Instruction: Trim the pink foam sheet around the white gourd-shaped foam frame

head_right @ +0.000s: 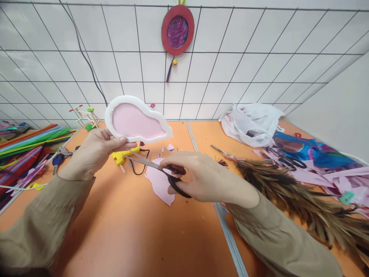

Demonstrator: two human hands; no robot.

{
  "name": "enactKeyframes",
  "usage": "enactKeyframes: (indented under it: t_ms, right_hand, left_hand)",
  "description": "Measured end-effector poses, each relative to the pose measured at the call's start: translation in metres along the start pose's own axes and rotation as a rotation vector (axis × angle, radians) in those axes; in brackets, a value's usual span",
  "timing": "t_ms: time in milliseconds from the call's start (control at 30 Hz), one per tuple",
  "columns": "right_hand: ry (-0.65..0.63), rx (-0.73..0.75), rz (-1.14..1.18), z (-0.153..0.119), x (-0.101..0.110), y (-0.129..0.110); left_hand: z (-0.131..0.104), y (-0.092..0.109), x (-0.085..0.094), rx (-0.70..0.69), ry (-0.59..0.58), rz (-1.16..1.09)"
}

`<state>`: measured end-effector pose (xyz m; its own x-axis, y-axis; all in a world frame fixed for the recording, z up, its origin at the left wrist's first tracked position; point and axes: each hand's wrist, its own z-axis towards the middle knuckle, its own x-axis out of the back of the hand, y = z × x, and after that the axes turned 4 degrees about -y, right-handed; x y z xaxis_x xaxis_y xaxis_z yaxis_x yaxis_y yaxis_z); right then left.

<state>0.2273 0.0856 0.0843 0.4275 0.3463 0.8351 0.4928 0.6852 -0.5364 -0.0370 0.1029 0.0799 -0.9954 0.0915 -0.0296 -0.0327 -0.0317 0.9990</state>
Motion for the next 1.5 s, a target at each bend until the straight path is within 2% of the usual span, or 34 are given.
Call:
enactKeyframes:
  t_ms: [433,800,1100,1267,1500]
  right_hand:
    - [-0.009,0.024,-0.027,0.005,-0.004,0.003]
    - [-0.165,0.029,-0.154,0.005,-0.015,0.009]
    - [-0.137,0.103,-0.172,0.004,-0.017,0.011]
    - [-0.128,0.118,-0.125,0.005,-0.017,0.010]
    - [-0.107,0.167,0.114,0.006,-0.018,0.012]
  left_hand:
    - [0.001,-0.003,-0.001,0.083,-0.027,-0.132]
    - [0.006,-0.012,0.002,0.075,-0.067,-0.177]
    - [0.006,-0.013,0.000,0.060,-0.093,-0.199]
    - [0.008,-0.016,0.001,0.098,-0.084,-0.228]
    - [0.010,-0.020,0.000,0.122,-0.068,-0.235]
